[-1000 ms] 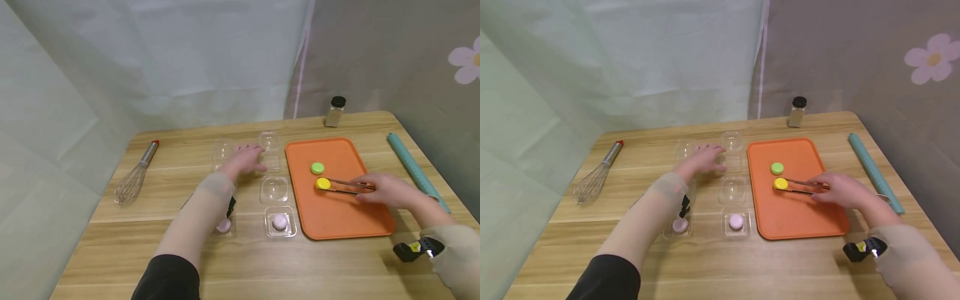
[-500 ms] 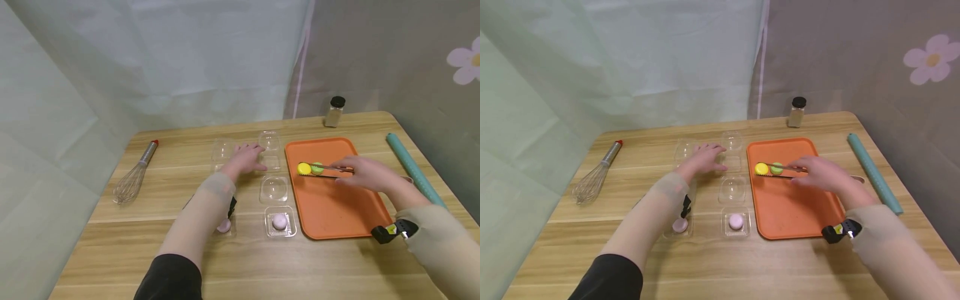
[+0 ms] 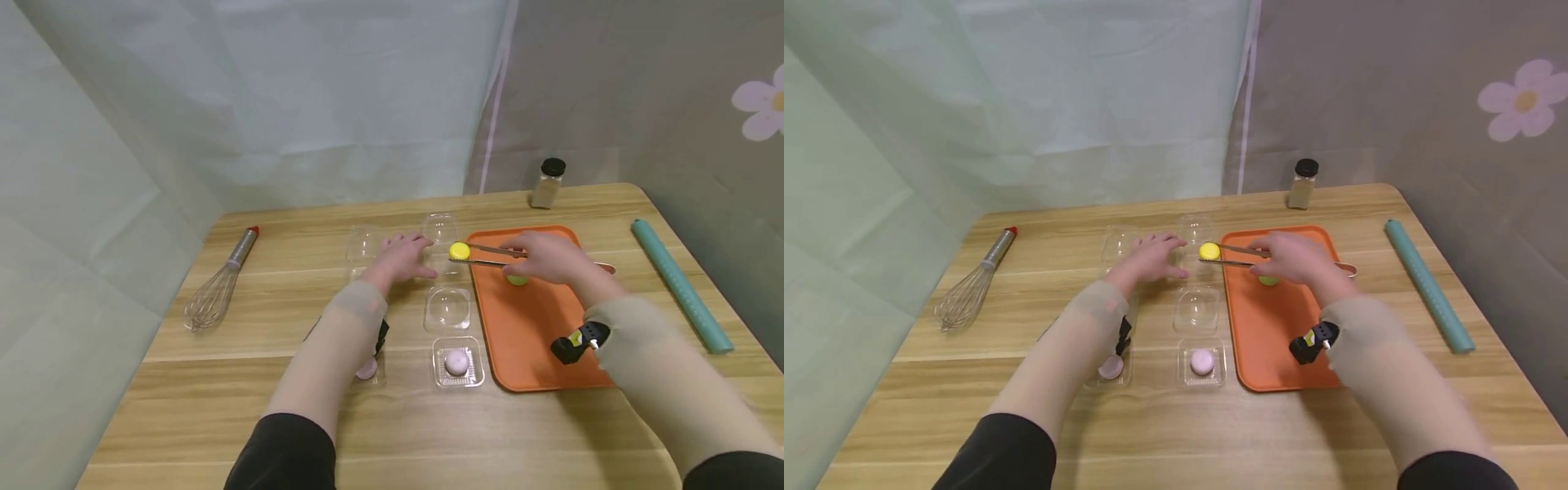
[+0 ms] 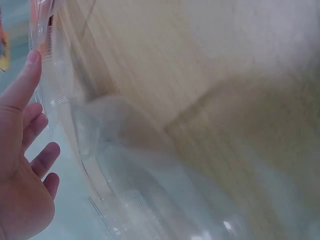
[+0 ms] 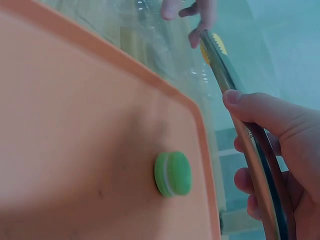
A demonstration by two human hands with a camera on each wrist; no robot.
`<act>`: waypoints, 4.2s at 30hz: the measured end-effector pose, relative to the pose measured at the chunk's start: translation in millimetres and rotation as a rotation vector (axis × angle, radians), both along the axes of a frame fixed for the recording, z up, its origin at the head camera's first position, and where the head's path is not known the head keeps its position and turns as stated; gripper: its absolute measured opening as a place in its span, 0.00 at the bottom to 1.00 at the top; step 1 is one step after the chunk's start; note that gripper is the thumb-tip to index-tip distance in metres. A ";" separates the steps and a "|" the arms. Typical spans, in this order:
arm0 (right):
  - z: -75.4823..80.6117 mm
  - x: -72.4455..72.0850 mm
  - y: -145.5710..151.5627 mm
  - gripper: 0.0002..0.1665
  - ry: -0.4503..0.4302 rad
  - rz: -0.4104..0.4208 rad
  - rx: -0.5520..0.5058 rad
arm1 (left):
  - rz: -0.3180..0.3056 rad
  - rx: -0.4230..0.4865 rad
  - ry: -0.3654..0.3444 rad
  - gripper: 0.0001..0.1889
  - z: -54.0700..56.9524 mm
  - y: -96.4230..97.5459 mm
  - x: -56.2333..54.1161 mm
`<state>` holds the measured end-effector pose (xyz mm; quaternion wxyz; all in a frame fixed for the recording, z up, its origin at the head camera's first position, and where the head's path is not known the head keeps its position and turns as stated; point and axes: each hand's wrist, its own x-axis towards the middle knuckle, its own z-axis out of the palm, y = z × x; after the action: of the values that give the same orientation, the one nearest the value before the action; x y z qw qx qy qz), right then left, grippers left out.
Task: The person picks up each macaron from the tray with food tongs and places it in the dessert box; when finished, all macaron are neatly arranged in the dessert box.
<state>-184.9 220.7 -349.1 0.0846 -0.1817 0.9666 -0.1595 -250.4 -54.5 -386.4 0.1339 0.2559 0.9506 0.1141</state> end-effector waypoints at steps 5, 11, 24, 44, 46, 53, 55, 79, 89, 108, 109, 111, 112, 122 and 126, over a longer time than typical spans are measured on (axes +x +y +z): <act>-6.4 -11.1 -13.9 0.27 -0.030 0.019 0.034 | -0.003 0.001 0.001 0.42 -0.1 -0.1 -0.8; -8.1 -21.0 -29.8 0.27 -0.075 0.014 0.083 | 0.003 0.021 -0.013 0.42 -2.5 -1.7 -2.0; -4.4 -30.0 -50.8 0.24 -0.054 0.036 0.216 | 0.012 0.025 -0.011 0.42 -3.3 -1.9 -2.1; 4.3 -26.8 -51.7 0.29 -0.065 0.028 0.249 | -0.006 -0.008 0.007 0.42 0.2 -2.1 -2.5; 4.5 -25.2 -48.1 0.30 -0.068 0.023 0.226 | -0.008 -0.014 0.011 0.42 0.0 -1.9 -2.5; 6.6 -16.4 -28.5 0.31 -0.060 0.027 0.146 | -0.006 -0.011 0.012 0.42 -1.9 -1.5 -3.4; 7.1 -14.1 -20.0 0.30 -0.053 0.024 0.130 | -0.003 -0.001 0.013 0.42 -2.1 -1.4 -3.9; 1.4 12.6 56.3 0.26 0.019 -0.005 0.048 | 0.060 -0.011 0.039 0.41 16.7 -71.5 -2.2; -8.6 22.1 76.8 0.27 -0.003 -0.059 0.034 | 0.083 0.028 -0.007 0.39 17.1 -122.4 1.0; -14.7 32.2 90.9 0.29 -0.004 -0.084 0.017 | 0.116 0.087 -0.050 0.40 -5.8 -162.1 7.6; -15.1 32.6 91.1 0.29 -0.005 -0.080 0.015 | 0.115 0.080 -0.049 0.40 -6.0 -162.4 7.4; -16.2 33.0 91.5 0.29 -0.004 -0.076 0.018 | 0.115 0.069 -0.047 0.40 -6.1 -162.7 6.8; -16.8 33.1 91.5 0.28 -0.003 -0.076 0.019 | 0.117 0.068 -0.047 0.40 -6.0 -162.5 6.8; -23.8 31.3 87.6 0.25 -0.011 -0.045 0.041 | 0.122 0.058 -0.054 0.41 -5.3 -156.7 5.5; -23.6 29.4 86.4 0.24 -0.015 -0.049 0.050 | 0.130 0.051 -0.051 0.41 -6.9 -155.5 4.7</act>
<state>-155.5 307.0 -372.7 0.0923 -0.1546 0.9738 -0.1388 -245.7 -210.0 -393.3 0.1436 0.1941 0.9583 0.1530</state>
